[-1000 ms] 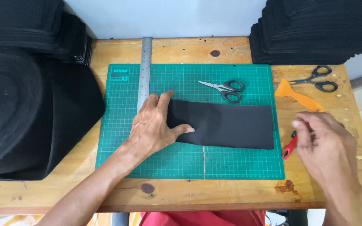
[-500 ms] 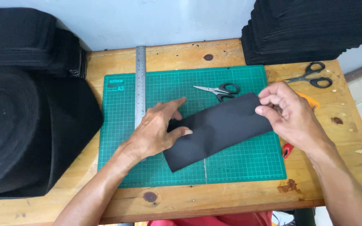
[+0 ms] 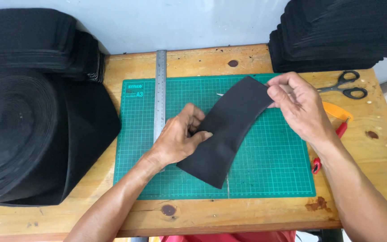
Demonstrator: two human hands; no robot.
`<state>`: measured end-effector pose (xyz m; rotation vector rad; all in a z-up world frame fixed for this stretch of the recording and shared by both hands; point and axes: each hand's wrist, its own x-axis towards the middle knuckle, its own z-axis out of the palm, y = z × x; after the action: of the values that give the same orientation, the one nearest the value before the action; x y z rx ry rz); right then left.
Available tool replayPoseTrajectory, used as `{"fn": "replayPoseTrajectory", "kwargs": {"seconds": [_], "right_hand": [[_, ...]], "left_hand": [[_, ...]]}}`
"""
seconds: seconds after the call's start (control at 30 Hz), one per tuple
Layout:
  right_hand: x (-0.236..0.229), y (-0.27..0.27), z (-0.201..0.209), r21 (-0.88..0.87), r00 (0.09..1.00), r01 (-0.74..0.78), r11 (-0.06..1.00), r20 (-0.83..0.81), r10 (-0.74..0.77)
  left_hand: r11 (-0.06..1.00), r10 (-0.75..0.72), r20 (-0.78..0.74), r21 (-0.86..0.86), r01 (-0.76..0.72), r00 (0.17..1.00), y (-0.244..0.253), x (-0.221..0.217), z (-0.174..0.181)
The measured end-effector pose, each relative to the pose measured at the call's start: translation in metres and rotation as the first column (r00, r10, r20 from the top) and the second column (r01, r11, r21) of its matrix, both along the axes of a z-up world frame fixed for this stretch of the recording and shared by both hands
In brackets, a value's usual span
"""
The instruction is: The person measures and cuts a piece of black fabric on a green cutting mat using a metal ruler and a red utility knife. They align the ruler to mark the cutting line and slice through the material to create a rectangular piece.
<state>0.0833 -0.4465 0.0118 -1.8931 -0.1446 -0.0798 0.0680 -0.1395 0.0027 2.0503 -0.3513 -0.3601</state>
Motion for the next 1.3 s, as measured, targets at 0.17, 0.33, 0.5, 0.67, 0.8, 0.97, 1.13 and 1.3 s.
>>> {"fn": "replayPoseTrajectory", "kwargs": {"seconds": [0.17, 0.33, 0.5, 0.67, 0.8, 0.97, 1.13, 1.3], "right_hand": [[-0.012, 0.008, 0.0, 0.107, 1.0, 0.021, 0.994, 0.018, -0.023], [-0.011, 0.014, -0.016, 0.134, 1.0, -0.001, 0.991, -0.03, 0.005], [-0.01, 0.007, -0.021, -0.568, 0.94, 0.122, 0.814, 0.329, 0.088], [-0.016, 0.007, -0.015, -0.766, 0.936, 0.153, 0.624, 0.315, 0.157], [-0.024, -0.002, -0.002, -0.955, 0.991, 0.132, 0.264, 0.137, -0.001], [-0.033, -0.013, 0.001, -0.922, 0.972, 0.229, 0.311, 0.233, -0.026], [-0.044, 0.038, 0.023, -0.582, 0.974, -0.092, 0.808, -0.221, -0.048], [-0.05, 0.057, 0.015, -0.438, 0.891, -0.249, 0.864, -0.454, 0.027]], "left_hand": [[0.997, 0.033, -0.055, -0.064, -0.037, 0.998, 0.003, -0.001, 0.007], [0.997, -0.031, 0.018, -0.07, 0.032, 0.999, 0.003, -0.005, 0.008], [1.0, 0.003, 0.112, 0.014, -0.005, 0.994, 0.004, -0.008, -0.001], [0.997, 0.078, 0.102, -0.03, -0.075, 0.992, 0.002, -0.008, 0.0], [0.998, 0.054, 0.207, 0.025, -0.061, 0.977, 0.005, -0.004, -0.006], [0.99, -0.13, 0.173, 0.084, 0.117, 0.976, 0.006, -0.007, 0.012], [0.982, -0.028, 0.193, 0.188, -0.009, 0.981, 0.012, -0.002, 0.013], [0.896, 0.274, 0.447, 0.202, -0.395, 0.852, 0.046, 0.021, -0.004]]}}
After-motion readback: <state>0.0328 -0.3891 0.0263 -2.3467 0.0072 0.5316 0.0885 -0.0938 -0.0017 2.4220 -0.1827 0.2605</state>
